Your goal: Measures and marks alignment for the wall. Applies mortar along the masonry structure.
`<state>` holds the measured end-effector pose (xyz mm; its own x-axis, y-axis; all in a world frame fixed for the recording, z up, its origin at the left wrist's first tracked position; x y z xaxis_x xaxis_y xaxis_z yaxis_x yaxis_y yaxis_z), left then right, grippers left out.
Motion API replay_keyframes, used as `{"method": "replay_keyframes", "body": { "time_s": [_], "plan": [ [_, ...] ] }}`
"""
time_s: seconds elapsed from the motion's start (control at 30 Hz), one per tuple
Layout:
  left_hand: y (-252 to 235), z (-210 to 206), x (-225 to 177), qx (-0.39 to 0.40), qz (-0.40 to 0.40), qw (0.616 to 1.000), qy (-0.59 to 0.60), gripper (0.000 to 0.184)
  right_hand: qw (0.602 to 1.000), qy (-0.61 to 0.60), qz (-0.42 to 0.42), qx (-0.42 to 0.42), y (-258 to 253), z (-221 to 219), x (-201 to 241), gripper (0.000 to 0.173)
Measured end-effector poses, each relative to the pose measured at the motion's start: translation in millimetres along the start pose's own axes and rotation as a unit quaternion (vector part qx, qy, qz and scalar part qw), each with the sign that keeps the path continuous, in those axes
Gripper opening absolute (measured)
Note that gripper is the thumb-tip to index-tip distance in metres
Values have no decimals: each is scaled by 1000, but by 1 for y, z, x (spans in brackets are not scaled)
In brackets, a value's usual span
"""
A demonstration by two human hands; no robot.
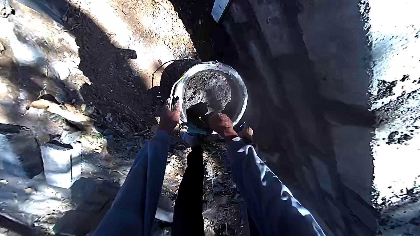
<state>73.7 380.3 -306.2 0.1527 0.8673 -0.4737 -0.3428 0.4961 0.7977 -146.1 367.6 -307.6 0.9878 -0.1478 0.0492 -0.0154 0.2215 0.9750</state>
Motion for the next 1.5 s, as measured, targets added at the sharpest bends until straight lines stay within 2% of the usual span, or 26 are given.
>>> {"method": "replay_keyframes", "body": {
  "time_s": [0.07, 0.13, 0.2, 0.23, 0.27, 0.37, 0.43, 0.5, 0.57, 0.67, 0.7, 0.77, 0.83, 0.93, 1.0, 1.07, 1.13, 1.17, 1.27, 1.33, 1.4, 1.5],
  "plan": [
    [-6, -2, 3, -1, 10, 1000, 17, 53, 998, 51, 22, -38, 23, 24, -29, 44],
    [-9, -5, 5, -6, 20, 998, 67, 55, 986, 121, 19, -113, 43, 59, -54, 44],
    [-11, -9, 10, -6, 26, 991, 132, 55, 955, 225, 3, -193, 36, 92, -53, 42],
    [-14, -12, 13, -6, 25, 987, 161, 53, 945, 258, -15, -198, 21, 99, -42, 38],
    [-14, -14, 14, -9, 26, 984, 176, 52, 946, 268, -22, -182, 3, 94, -28, 35],
    [-11, -14, 2, -35, 18, 986, 160, 50, 967, 234, 20, -99, -22, 40, 6, 34],
    [-9, -10, 3, -30, 10, 990, 136, 49, 968, 240, 60, -40, -3, 7, 11, 28],
    [-11, -11, 5, -7, -1, 990, 138, 50, 954, 290, 79, 13, 19, 9, 2, 31],
    [-12, -9, 5, 3, 8, 988, 151, 51, 952, 301, 56, -8, 35, 40, -8, 37],
    [-10, -7, 3, 6, 7, 987, 158, 49, 945, 267, 36, -187, 35, 86, 0, 34],
    [-13, -8, 3, 6, 0, 986, 165, 47, 943, 269, 22, -195, 20, 91, 12, 35],
    [-16, -15, 5, 2, -7, 984, 180, 44, 952, 273, 33, -131, -9, 58, 32, 33],
    [-12, -11, 2, 12, -11, 985, 173, 45, 954, 277, 89, -75, -11, 27, 35, 31],
    [2, -10, 7, 23, -2, 985, 173, 47, 949, 289, 111, -52, 24, 31, 8, 38],
    [3, -16, -3, 16, -18, 981, 194, 43, 965, 206, 128, -101, 29, 45, -5, 39],
    [7, -22, -7, 18, -9, 977, 213, 44, 979, 109, 162, -66, 18, 32, -9, 40],
    [6, -31, -4, 11, -10, 971, 240, 41, 977, 177, 120, 1, 7, 20, -25, 43],
    [6, -33, 1, 15, -17, 970, 241, 40, 973, 209, 98, -18, 11, 24, -36, 41],
    [17, -32, 16, 38, -32, 977, 206, 45, 958, 243, 23, -149, 26, 55, -65, 36],
    [25, -39, 12, 40, -44, 976, 208, 45, 938, 298, -14, -173, 14, 71, -70, 34],
    [28, -46, 11, 47, -34, 970, 235, 47, 945, 312, -24, -99, -16, 59, -65, 36],
    [26, -51, 12, 44, -20, 966, 252, 50, 951, 305, 47, -27, -51, 17, -49, 30]
  ]
}}
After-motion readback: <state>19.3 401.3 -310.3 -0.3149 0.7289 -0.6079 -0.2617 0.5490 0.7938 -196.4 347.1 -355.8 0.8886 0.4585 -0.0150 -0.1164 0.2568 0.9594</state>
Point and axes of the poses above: each hand's wrist, its own y-axis away from the middle knuckle, its own z-axis out of the back of the hand, x = y × z, the point moved 5 cm from there along -y, towards the middle knuckle, and after that the axes turned 11 degrees about y, right-handed, at the moved point
